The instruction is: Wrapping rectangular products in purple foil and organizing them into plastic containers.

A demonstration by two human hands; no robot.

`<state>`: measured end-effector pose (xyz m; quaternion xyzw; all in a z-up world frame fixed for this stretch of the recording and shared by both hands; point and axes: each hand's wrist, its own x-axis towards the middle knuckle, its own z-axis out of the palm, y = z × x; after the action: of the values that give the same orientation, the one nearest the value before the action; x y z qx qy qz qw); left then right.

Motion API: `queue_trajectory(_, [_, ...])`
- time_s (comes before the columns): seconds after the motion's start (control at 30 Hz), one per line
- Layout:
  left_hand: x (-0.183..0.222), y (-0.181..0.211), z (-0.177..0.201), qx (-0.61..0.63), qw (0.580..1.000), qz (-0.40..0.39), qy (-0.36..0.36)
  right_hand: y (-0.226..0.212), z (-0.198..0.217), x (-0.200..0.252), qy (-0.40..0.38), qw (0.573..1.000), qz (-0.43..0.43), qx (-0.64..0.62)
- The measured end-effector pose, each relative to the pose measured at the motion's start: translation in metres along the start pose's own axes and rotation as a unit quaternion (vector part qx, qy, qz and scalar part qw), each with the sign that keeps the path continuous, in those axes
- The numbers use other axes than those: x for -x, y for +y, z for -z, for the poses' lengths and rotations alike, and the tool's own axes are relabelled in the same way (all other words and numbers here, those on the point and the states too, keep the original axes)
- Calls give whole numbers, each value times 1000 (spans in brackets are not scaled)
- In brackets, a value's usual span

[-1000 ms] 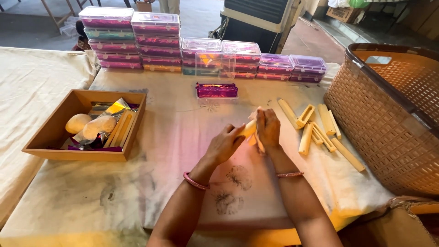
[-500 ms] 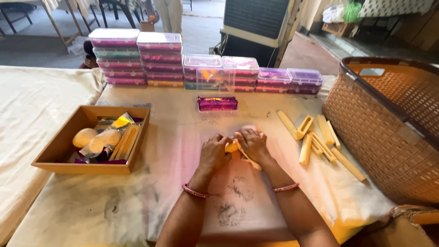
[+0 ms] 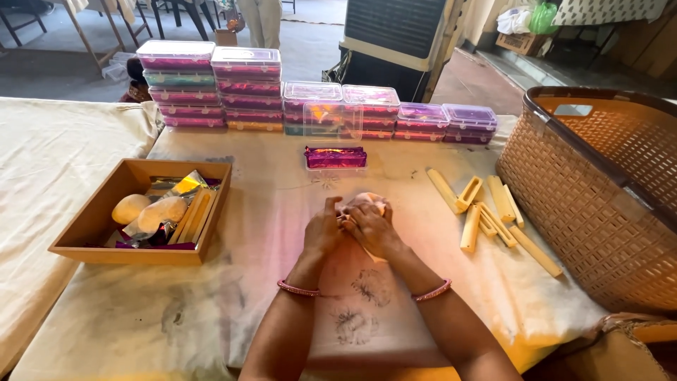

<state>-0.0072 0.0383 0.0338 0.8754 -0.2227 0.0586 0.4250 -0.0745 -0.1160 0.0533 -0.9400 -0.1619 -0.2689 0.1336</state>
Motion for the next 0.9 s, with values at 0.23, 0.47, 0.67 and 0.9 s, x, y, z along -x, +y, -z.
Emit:
queue_trajectory(0.23, [2,4,16,-62,996,-67,0,47,6,-1,-32,988,-117,98])
queue_trajectory(0.47, [8,13,10,-44,994,-93,28,21,19,-1,135,988,-68,45])
queue_trajectory(0.67, [-4,-16,-11,11,996,-69,51,28,-1,2,148,984,50,82])
queue_trajectory(0.9, [3,8,9,-62,997,-46,13,90,-9,15,105,985,-108,78])
